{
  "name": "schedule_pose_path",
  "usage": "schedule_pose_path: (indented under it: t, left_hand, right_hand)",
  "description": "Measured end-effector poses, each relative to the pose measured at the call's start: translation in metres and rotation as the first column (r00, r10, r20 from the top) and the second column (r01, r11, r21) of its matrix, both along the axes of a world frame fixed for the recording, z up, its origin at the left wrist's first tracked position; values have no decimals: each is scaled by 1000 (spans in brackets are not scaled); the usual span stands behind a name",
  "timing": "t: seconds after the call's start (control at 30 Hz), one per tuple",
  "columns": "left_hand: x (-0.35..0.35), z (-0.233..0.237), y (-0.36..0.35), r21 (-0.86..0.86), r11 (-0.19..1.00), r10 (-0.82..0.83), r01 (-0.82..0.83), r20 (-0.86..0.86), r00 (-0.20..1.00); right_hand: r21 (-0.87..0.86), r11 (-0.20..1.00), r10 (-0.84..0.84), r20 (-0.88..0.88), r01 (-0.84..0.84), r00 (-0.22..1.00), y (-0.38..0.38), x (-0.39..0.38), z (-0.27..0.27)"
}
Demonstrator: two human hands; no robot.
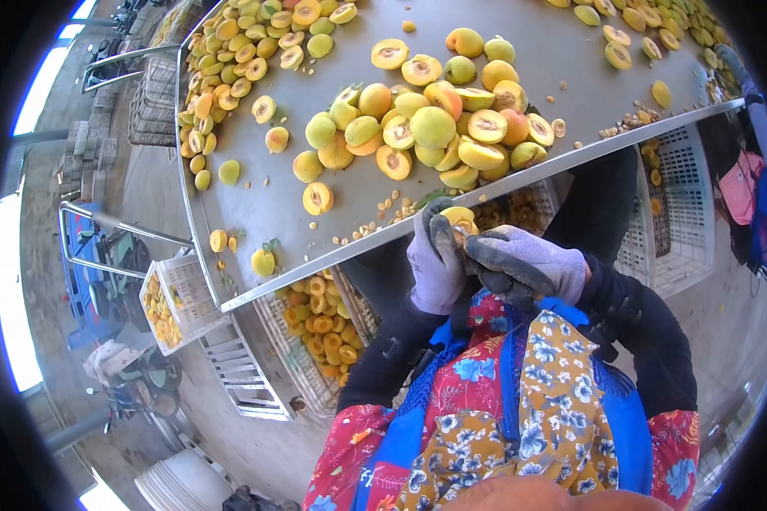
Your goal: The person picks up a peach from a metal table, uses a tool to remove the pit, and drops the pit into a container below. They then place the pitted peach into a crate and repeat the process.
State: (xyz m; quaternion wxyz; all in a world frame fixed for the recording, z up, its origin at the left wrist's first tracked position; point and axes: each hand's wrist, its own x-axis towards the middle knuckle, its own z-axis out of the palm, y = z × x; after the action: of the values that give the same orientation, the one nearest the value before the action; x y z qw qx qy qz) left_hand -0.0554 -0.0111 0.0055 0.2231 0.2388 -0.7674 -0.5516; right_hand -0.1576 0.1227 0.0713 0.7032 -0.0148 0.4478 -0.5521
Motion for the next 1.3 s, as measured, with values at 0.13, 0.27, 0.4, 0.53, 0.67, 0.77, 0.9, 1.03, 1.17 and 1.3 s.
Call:
schedule_pose_path:
  t: [0.13, 0.27, 0.4, 0.53, 0.67, 0.77, 0.9, 1.03, 1.17, 1.3]
  left_hand:
    - [0, -25, 2, -48, 999, -18, 8, -217, 976]
    - [-5, -24, -3, 314, 943, -56, 114, -187, 981]
    - [-6, -12, -17, 440, 880, -177, 177, -40, 983]
    - [-2, -31, -14, 250, 958, -111, 138, -119, 987]
    - [-8, -31, 5, 434, 899, 73, 57, -277, 958]
    - [-12, -31, 8, 451, 892, 133, 9, -280, 951]
    - [-13, -37, 9, 621, 781, 259, -67, -224, 939]
    - [-10, -23, -3, -3, 1000, -14, 14, -126, 992]
    - [9, -9, -17, 401, 910, -49, 103, -143, 989]
    - [56, -1, -53, 184, 983, 29, -20, -50, 998]
  right_hand:
    - [-12, 999, -38, 209, 41, 977, 4, -2, -9]
    - [3, 1000, -4, 31, 4, 1000, 4, -3, -19]
    - [69, 995, 71, -60, -67, 996, -2, -2, -8]
    - [5, 994, -103, 282, 106, 954, 4, 8, -21]
    - [-8, 980, -180, 396, 199, 900, 3, 13, -30]
    - [54, 985, -167, 11, 166, 986, -6, 13, -17]
    - [-59, 981, -189, -510, 185, 839, -12, 24, -37]
    - [36, 940, -330, -152, 339, 932, -4, 16, -16]
    - [11, 925, -380, 14, 380, 925, 16, 6, -20]
    - [152, 910, -402, 101, 385, 910, 21, 9, -35]
